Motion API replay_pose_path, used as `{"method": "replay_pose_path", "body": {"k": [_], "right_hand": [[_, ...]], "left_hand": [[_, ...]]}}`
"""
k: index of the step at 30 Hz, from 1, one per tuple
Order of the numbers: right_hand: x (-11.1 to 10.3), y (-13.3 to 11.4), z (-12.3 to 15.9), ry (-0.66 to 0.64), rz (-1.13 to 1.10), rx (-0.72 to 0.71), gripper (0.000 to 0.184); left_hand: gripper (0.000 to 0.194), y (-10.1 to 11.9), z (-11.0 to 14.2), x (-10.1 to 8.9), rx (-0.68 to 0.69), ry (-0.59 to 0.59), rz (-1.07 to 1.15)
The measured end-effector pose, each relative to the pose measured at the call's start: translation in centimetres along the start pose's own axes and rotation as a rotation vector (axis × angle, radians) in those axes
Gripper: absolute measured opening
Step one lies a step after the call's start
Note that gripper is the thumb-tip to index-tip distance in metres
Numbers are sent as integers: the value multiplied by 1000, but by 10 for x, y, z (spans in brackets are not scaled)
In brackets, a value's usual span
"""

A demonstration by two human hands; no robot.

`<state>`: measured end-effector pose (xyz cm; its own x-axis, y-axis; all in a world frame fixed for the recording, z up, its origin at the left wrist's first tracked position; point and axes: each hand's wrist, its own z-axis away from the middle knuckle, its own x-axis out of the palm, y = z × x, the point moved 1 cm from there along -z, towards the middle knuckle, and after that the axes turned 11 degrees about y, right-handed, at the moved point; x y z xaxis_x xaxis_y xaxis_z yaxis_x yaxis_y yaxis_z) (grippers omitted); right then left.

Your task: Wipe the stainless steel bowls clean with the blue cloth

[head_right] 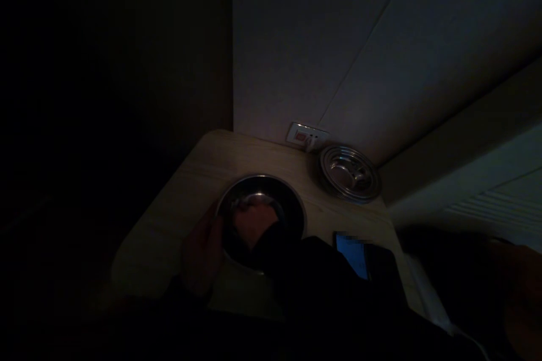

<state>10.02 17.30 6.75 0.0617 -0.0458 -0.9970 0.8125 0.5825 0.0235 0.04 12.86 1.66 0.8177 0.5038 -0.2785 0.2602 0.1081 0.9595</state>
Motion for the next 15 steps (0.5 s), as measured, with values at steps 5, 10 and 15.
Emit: {"method": "replay_pose_path", "body": {"k": [5, 10, 15], "right_hand": [[-1, -4, -3, -19, -18, -53, 25], [1, -4, 14, -60, -45, -146, 21], [-1, -2, -8, 11, 28, -10, 27]], "left_hand": [[41, -1, 2, 2, -2, 57, -7], [43, -3, 7, 0, -50, 22, -35], [42, -2, 7, -1, 9, 48, -15]]}}
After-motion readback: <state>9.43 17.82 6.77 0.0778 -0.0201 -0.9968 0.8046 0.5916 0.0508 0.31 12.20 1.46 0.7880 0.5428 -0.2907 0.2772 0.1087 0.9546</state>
